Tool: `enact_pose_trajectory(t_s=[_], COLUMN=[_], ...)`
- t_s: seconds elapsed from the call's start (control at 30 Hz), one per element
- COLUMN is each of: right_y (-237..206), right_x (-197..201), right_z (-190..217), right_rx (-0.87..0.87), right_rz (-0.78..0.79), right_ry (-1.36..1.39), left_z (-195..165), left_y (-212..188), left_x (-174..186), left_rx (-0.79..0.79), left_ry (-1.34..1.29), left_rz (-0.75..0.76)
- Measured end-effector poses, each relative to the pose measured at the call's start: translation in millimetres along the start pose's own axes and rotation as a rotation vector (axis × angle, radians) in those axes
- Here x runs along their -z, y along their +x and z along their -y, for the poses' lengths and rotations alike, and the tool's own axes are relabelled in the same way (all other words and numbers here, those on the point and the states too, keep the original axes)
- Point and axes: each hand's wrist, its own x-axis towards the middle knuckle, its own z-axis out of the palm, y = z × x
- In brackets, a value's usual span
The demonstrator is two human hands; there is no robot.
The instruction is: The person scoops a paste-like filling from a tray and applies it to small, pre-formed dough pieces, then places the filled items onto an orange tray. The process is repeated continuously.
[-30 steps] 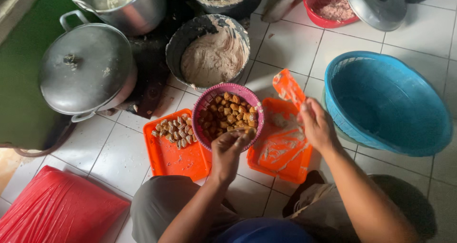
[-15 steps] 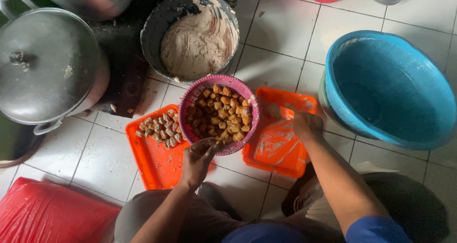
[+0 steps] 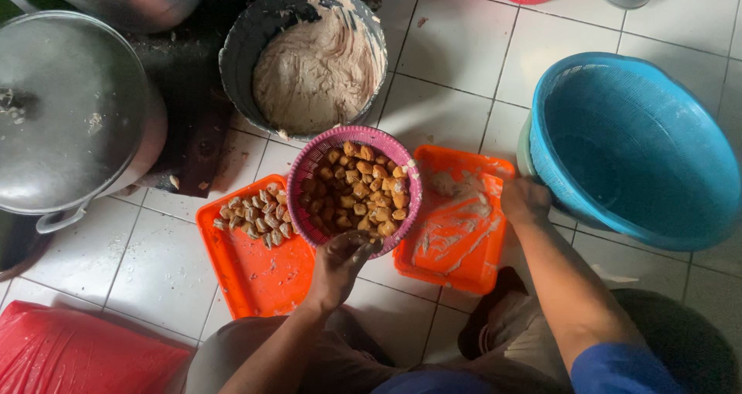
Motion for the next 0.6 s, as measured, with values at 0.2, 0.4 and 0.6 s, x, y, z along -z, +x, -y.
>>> enact_pose_trajectory(t_s=[0.2, 0.4, 0.6], right_y=[0, -18, -42], right_x=[3, -6, -2], right_z=[13, 40, 75], right_rx=[0.172, 0.347, 0.473], right_rz=[0.151, 0.104, 0.121], right_ry=[-0.165, 0.066, 0.028], left_z=[8, 7, -9], left_y=[2, 3, -17], left_x=[2, 10, 18], left_rx=[-0.069, -0.154, -0.139], left_ry=[-0.11, -0.185, -0.278], left_rz=[-0.014, -0.083, -0.245])
